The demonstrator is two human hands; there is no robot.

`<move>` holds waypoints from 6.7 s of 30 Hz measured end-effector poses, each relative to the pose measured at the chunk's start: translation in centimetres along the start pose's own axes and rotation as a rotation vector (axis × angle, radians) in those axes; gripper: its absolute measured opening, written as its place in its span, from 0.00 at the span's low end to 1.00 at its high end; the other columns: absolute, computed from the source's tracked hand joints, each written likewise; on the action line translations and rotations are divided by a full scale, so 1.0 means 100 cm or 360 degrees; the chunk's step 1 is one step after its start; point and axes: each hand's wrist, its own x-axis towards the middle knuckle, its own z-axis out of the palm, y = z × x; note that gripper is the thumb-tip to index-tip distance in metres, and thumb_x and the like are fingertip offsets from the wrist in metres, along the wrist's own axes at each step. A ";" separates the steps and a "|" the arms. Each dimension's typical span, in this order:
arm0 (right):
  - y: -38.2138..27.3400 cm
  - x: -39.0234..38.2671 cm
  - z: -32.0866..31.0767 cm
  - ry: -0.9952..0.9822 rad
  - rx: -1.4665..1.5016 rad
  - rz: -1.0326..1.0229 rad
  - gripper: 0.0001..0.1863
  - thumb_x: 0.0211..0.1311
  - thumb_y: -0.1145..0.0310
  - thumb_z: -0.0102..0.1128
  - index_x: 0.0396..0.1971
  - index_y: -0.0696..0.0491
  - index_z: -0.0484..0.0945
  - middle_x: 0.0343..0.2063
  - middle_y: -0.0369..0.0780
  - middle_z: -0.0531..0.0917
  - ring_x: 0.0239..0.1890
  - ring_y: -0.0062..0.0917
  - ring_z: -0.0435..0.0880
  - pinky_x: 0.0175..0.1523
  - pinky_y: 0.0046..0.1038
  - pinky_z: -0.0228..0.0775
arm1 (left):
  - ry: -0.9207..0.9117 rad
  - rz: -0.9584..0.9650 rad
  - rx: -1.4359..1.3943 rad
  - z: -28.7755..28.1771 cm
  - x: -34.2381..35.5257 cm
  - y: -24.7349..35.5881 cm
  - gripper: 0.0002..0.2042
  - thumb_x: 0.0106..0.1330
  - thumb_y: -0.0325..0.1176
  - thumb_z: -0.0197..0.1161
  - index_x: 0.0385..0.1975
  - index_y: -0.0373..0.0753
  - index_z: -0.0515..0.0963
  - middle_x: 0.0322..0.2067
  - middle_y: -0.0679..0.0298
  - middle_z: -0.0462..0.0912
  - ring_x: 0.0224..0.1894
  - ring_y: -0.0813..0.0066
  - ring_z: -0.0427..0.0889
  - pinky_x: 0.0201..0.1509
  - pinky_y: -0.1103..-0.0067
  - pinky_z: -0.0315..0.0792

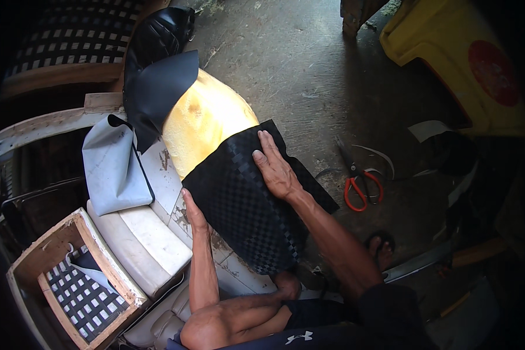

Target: The person applies a new seat cover to a motorcycle seat by hand, pulling the fabric tight over the foam and trimming the excess with shears.

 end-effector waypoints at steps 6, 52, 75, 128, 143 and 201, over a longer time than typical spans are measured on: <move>0.006 0.005 -0.005 -0.0036 0.0189 0.0099 0.41 0.79 0.39 0.28 0.77 0.55 0.50 0.79 0.47 0.49 0.81 0.37 0.45 0.81 0.32 0.39 | -0.0064 -0.0159 -0.0455 -0.009 0.009 -0.012 0.32 0.81 0.58 0.35 0.71 0.39 0.64 0.67 0.56 0.73 0.66 0.58 0.75 0.71 0.65 0.69; -0.013 0.017 -0.019 -0.0020 0.0238 0.0271 0.37 0.79 0.38 0.27 0.74 0.48 0.64 0.72 0.50 0.66 0.75 0.42 0.62 0.78 0.36 0.51 | -0.0065 -0.0049 -0.0437 -0.017 0.018 -0.023 0.29 0.81 0.55 0.38 0.68 0.39 0.68 0.63 0.58 0.77 0.62 0.61 0.79 0.68 0.68 0.72; -0.035 -0.082 0.014 0.0247 -0.0574 -0.0364 0.25 0.76 0.46 0.48 0.67 0.38 0.75 0.74 0.57 0.56 0.74 0.57 0.56 0.74 0.53 0.52 | -0.0207 -0.0058 -0.0496 -0.008 0.015 -0.017 0.30 0.81 0.54 0.33 0.69 0.38 0.67 0.64 0.56 0.76 0.63 0.58 0.79 0.69 0.65 0.72; 0.013 -0.103 -0.029 0.0310 0.0184 0.0831 0.27 0.75 0.47 0.51 0.56 0.54 0.80 0.43 0.47 0.88 0.51 0.42 0.86 0.58 0.39 0.73 | 0.0016 -0.0127 -0.0227 -0.029 0.020 -0.032 0.28 0.80 0.53 0.40 0.69 0.40 0.66 0.63 0.57 0.76 0.61 0.59 0.79 0.67 0.66 0.74; -0.002 0.025 -0.020 0.0363 -0.0297 -0.0270 0.21 0.70 0.68 0.49 0.60 0.53 0.78 0.53 0.51 0.81 0.58 0.45 0.80 0.65 0.40 0.69 | 0.0012 0.0124 0.0076 -0.049 0.029 0.009 0.19 0.79 0.42 0.53 0.65 0.43 0.71 0.60 0.65 0.77 0.62 0.71 0.73 0.68 0.63 0.61; 0.015 0.083 -0.014 0.0431 -0.0520 -0.0505 0.03 0.68 0.75 0.57 0.39 0.57 0.76 0.35 0.49 0.81 0.42 0.45 0.82 0.48 0.40 0.73 | 0.0154 0.0269 0.0197 -0.067 0.060 -0.022 0.06 0.77 0.25 0.56 0.48 0.33 0.72 0.41 0.63 0.82 0.39 0.81 0.81 0.47 0.85 0.76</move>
